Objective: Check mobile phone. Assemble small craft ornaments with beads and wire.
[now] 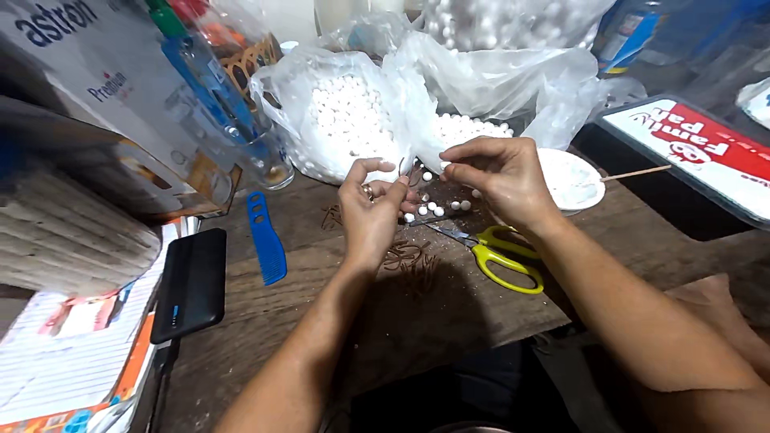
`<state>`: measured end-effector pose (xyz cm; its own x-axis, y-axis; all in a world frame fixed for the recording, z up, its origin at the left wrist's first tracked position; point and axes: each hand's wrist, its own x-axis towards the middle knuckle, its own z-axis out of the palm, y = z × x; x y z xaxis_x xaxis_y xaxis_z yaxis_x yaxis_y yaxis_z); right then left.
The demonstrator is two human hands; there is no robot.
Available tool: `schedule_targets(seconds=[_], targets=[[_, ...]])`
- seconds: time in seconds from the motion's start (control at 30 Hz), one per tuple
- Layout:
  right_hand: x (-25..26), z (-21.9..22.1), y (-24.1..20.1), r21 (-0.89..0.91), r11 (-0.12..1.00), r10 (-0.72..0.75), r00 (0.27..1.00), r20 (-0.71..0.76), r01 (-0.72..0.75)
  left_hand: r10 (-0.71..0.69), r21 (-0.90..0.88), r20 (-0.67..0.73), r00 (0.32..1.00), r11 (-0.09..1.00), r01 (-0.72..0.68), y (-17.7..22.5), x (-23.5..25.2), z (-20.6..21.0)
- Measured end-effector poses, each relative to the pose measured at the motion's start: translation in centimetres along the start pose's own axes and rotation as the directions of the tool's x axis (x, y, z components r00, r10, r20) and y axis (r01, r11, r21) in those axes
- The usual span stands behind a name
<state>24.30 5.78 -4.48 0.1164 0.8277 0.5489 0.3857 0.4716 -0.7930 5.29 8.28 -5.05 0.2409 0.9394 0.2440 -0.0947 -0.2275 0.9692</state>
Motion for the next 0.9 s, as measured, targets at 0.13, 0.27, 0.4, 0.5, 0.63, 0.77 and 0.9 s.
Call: schedule_targets(seconds=[0.13,0.27,0.4,0.5,0.63,0.77,0.9], targets=[[-0.1,0.3,-0.6,0.26,0.964,0.069,0.997,-0.032,-0.058,0.077,0.068,0.022,0.997,0.995,-0.079,-0.4,0.2,0.1],[-0.2,0.4,-0.7,0.333,0.936,0.126,0.992,-0.018,-0.113,0.064,0.112,0.059,0.996,0.991,-0.07,-0.4,0.0,0.2],[-0.3,0.3,-0.6,0.359,0.919,0.177,0.984,-0.011,-0.161,0.066,0.121,0.056,0.996,0.99,-0.072,-0.4,-0.1,0.1],[-0.5,0.5,-0.5,0.357,0.921,0.166,0.986,-0.006,-0.153,0.073,0.124,0.036,0.997,0.989,-0.077,-0.6,-0.1,0.2],[-0.4,0.1,0.0,0.278,0.96,0.064,0.996,-0.056,-0.046,0.111,0.152,0.034,0.993,0.982,-0.115,-1.4,0.1,0.3],[-0.3,-0.2,0.1,0.27,0.963,0.043,0.995,-0.09,-0.017,0.167,0.323,0.08,0.983,0.928,-0.184,-1.6,0.3,-0.2],[-0.2,-0.5,0.0,0.27,0.963,0.024,0.995,-0.101,0.004,0.23,0.487,0.22,0.948,0.816,-0.311,-0.6,0.8,-1.0]])
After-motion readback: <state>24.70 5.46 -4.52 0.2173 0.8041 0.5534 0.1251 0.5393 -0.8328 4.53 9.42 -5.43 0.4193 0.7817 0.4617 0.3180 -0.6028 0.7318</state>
